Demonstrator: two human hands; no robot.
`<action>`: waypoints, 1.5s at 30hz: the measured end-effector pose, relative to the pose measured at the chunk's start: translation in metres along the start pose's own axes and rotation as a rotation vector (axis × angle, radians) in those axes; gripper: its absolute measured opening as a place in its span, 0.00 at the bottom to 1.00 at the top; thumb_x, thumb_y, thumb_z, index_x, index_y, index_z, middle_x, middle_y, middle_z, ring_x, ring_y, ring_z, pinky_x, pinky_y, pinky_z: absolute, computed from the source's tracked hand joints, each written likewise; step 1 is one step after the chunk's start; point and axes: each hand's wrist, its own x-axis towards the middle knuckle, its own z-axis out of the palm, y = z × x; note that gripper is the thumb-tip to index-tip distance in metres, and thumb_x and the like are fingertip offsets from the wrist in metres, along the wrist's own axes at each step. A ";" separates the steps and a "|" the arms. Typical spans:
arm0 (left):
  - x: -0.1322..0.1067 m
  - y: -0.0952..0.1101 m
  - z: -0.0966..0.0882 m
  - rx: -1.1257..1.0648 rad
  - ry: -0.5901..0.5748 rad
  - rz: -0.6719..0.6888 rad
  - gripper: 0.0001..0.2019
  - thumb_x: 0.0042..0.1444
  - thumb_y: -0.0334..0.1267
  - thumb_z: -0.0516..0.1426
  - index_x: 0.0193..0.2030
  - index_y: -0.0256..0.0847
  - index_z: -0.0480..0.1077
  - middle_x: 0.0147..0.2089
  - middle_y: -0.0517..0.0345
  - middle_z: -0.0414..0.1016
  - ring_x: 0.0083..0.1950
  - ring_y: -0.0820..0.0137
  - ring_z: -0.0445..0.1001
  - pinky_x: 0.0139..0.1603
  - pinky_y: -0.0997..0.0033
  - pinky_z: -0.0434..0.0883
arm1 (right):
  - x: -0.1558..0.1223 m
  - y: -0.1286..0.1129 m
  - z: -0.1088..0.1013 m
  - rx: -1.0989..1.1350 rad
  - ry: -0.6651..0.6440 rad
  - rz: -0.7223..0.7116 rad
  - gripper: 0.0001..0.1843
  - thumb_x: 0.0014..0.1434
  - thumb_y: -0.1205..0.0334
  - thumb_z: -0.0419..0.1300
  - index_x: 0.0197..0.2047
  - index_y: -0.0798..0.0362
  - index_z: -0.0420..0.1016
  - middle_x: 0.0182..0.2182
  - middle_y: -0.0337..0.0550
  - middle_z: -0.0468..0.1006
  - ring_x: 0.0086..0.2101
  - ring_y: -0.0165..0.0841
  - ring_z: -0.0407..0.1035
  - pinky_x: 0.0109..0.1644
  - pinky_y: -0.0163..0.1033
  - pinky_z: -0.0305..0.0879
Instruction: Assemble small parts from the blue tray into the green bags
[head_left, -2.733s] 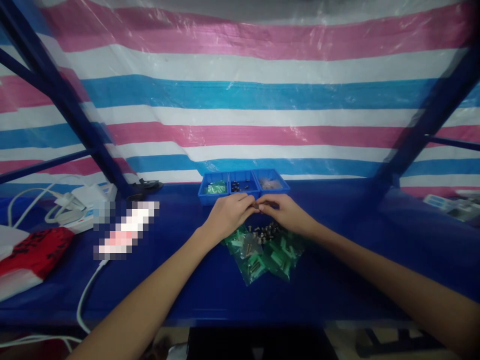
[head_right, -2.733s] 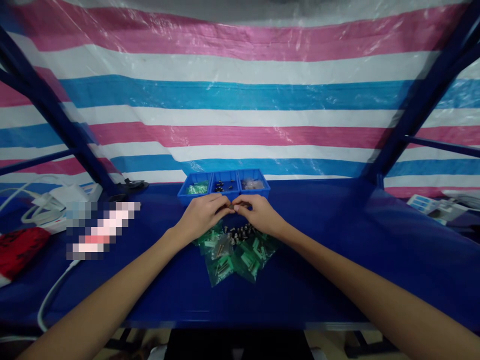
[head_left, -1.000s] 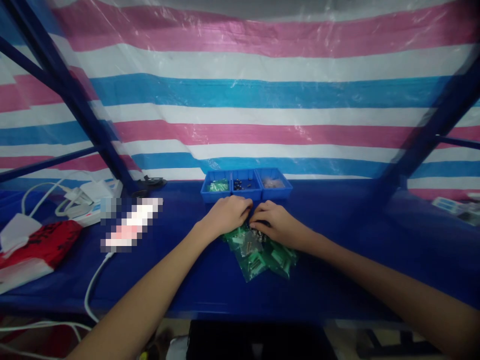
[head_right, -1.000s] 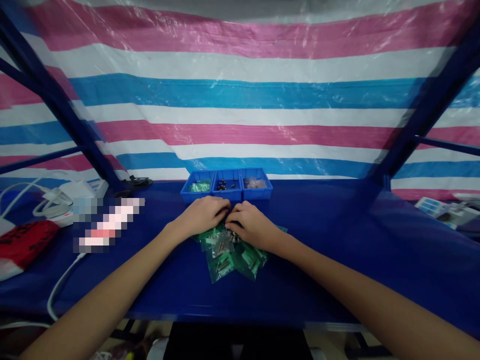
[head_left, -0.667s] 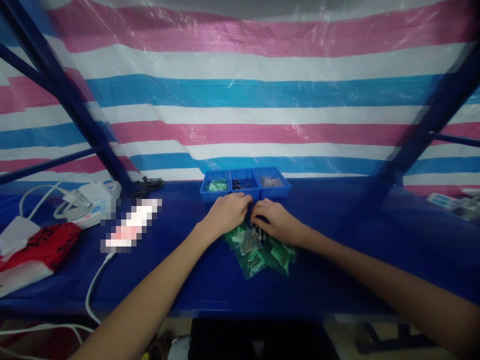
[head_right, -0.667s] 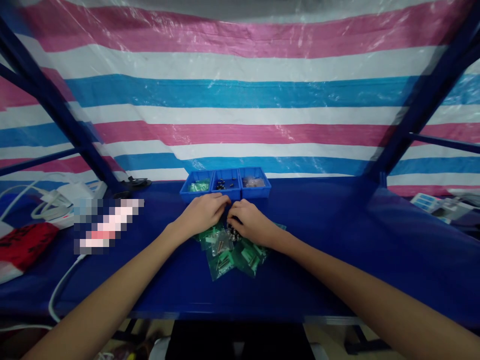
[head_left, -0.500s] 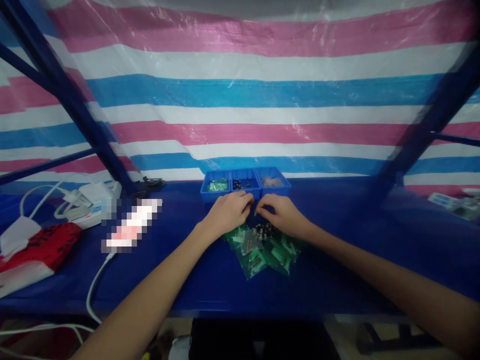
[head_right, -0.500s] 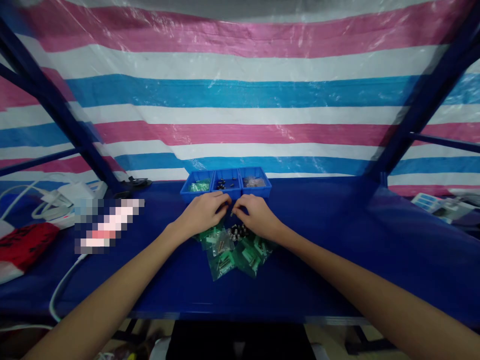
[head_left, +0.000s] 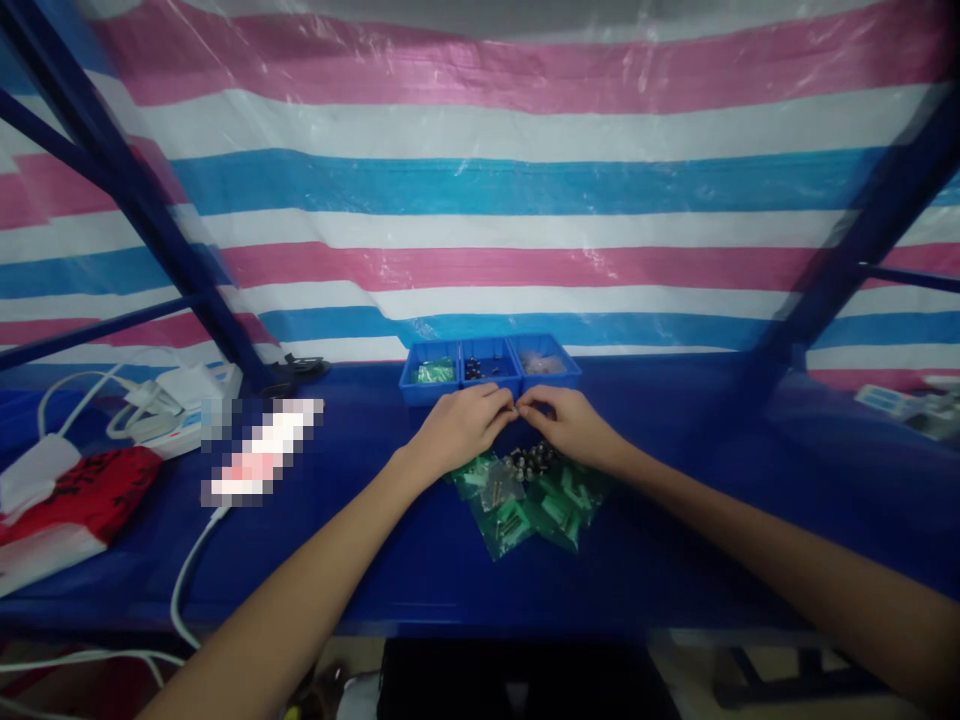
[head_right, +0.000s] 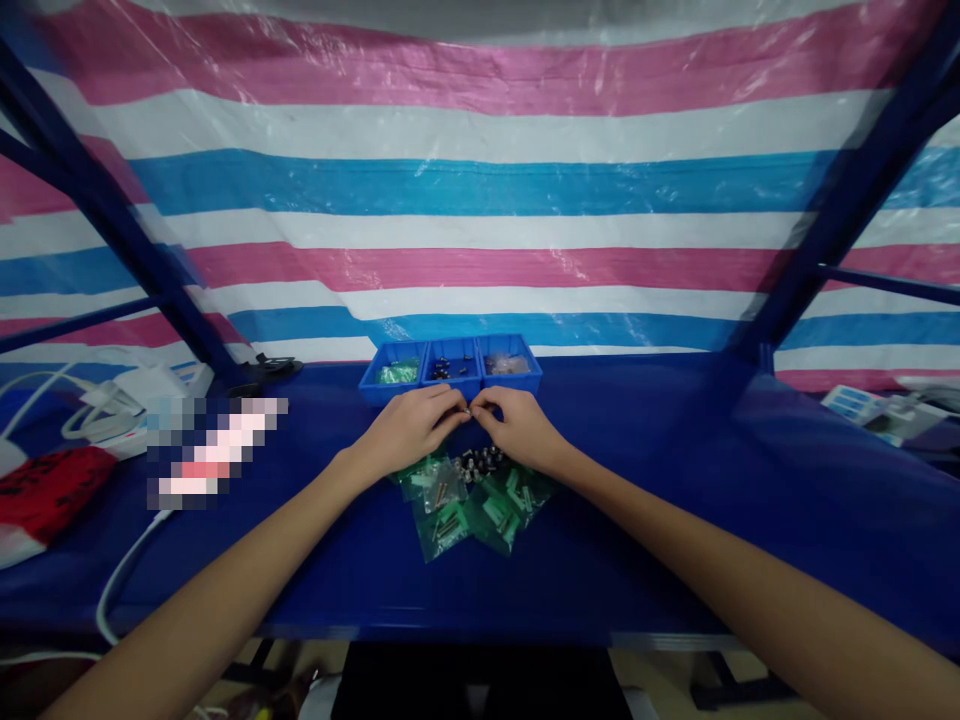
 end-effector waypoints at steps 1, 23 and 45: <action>0.000 0.000 0.000 -0.006 -0.003 -0.008 0.08 0.70 0.40 0.51 0.44 0.40 0.68 0.39 0.56 0.74 0.40 0.67 0.74 0.35 0.69 0.67 | 0.000 0.000 0.000 -0.005 -0.006 -0.017 0.08 0.63 0.65 0.56 0.37 0.53 0.77 0.33 0.42 0.81 0.31 0.33 0.70 0.37 0.40 0.63; 0.000 -0.003 0.003 0.011 -0.051 -0.007 0.10 0.71 0.40 0.51 0.45 0.38 0.69 0.41 0.54 0.75 0.41 0.65 0.76 0.36 0.68 0.69 | -0.003 -0.004 -0.001 -0.245 0.014 -0.258 0.10 0.69 0.64 0.54 0.34 0.52 0.70 0.33 0.44 0.75 0.38 0.38 0.68 0.43 0.42 0.62; 0.000 -0.007 0.004 0.036 -0.030 0.012 0.13 0.71 0.45 0.52 0.41 0.39 0.69 0.39 0.56 0.74 0.43 0.65 0.75 0.37 0.69 0.68 | -0.002 -0.007 -0.001 -0.131 0.024 -0.285 0.09 0.67 0.68 0.51 0.38 0.52 0.72 0.35 0.45 0.76 0.37 0.36 0.70 0.43 0.41 0.64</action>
